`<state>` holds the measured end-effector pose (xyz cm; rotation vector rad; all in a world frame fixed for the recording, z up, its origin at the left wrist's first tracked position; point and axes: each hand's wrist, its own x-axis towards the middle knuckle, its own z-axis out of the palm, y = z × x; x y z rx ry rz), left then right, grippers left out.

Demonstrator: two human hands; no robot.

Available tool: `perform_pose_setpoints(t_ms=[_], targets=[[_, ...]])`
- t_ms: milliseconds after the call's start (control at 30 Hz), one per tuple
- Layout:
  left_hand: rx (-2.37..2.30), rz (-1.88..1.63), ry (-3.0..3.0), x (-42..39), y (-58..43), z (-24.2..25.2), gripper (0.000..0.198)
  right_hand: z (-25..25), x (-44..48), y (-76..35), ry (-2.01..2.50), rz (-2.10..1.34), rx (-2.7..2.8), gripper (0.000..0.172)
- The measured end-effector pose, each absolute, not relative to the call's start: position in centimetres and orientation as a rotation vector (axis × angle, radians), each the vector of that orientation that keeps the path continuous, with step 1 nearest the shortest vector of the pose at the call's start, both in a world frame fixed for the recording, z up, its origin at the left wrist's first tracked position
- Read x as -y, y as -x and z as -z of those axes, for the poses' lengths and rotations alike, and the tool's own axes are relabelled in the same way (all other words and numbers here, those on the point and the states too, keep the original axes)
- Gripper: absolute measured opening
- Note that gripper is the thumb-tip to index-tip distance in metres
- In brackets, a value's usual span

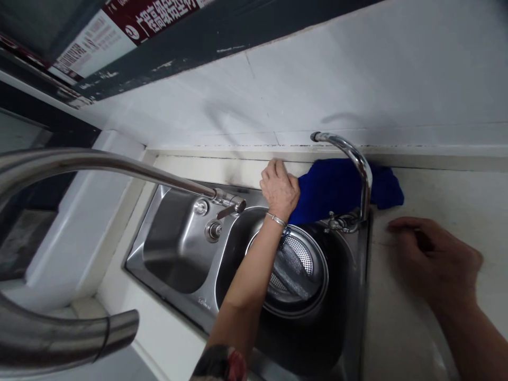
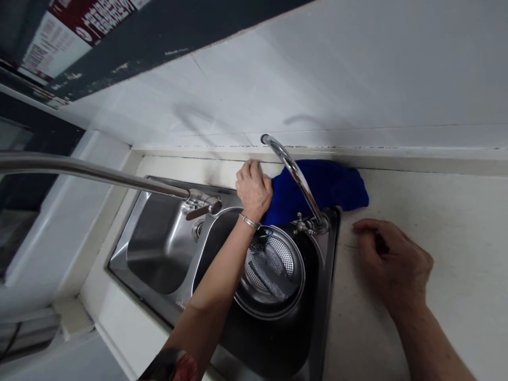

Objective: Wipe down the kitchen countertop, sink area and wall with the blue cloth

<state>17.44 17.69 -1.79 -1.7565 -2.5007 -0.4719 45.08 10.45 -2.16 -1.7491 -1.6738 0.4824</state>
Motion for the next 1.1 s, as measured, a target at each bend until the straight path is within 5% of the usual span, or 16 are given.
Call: perform_pose_setpoints(t_ms=[633, 1100], targets=[[2.593, 0.757, 1.432, -19.3, -12.5, 2.3, 0.057, 2.3, -10.2, -46.1, 1.767, -0.672, 1.565, 0.031], [2.525, 0.552, 1.621, -18.7, -13.3, 2.2, 0.044, 2.0, -10.6, -45.1, 1.716, -0.569, 1.634, 0.03]])
